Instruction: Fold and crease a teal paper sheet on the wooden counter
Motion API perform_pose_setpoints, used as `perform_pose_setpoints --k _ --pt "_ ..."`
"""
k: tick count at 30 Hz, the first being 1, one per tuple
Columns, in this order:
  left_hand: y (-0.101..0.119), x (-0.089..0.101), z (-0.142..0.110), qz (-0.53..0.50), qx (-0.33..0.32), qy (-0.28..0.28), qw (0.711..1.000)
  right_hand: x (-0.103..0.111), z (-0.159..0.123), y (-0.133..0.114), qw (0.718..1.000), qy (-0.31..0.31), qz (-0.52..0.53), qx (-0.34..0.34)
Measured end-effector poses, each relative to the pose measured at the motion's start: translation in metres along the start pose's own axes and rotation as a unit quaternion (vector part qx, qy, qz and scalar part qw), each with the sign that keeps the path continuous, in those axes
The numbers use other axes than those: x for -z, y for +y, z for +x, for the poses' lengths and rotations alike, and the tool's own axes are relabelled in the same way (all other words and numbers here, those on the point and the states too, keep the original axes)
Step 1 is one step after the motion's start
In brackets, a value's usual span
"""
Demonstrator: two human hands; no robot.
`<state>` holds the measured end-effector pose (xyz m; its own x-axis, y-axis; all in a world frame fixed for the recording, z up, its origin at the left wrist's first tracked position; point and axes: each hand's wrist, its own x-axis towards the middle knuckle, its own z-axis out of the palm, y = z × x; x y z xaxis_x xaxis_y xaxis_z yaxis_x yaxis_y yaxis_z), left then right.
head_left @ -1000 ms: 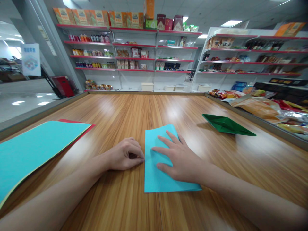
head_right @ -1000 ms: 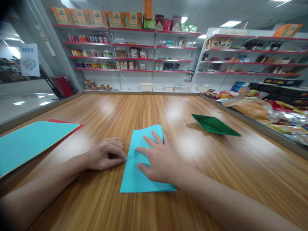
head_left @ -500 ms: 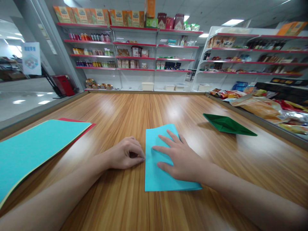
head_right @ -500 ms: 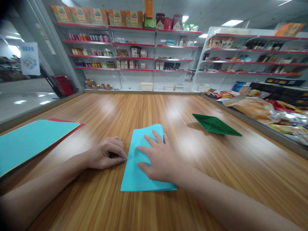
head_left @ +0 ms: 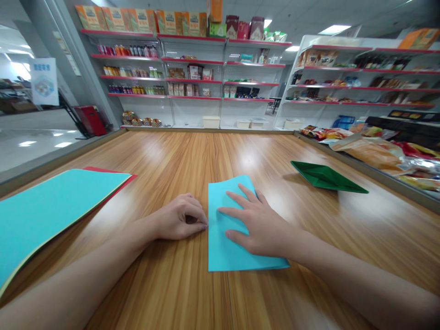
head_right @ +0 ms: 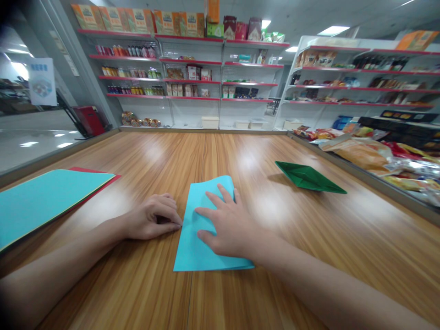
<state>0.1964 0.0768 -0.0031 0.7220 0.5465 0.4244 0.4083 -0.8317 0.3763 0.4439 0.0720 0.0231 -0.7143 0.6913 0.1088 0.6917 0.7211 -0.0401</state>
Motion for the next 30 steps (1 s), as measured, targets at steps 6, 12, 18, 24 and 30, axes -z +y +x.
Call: perform_pose_setpoints --k 6,12,18,24,30 --pt "-0.0004 0.0001 -0.0001 0.001 0.000 0.002 1.000 -0.0007 0.0007 -0.0003 1.000 0.003 -0.001 0.002" --pt "-0.0013 -0.0004 -0.0008 0.001 0.000 0.001 1.000 0.0000 0.0004 -0.0007 1.000 0.002 0.001 0.001" --pt "-0.0014 0.0001 0.0000 0.000 -0.002 0.000 1.000 -0.0006 0.0004 -0.0005 1.000 0.005 0.006 0.003" --pt "-0.0017 -0.0004 0.0009 0.003 -0.005 -0.001 1.000 -0.0007 0.0007 -0.0003 1.000 0.005 0.005 0.005" --pt "-0.0005 0.0001 -0.0006 -0.001 -0.003 0.000 1.000 -0.0003 0.0004 -0.0003 1.000 0.005 0.004 0.005"
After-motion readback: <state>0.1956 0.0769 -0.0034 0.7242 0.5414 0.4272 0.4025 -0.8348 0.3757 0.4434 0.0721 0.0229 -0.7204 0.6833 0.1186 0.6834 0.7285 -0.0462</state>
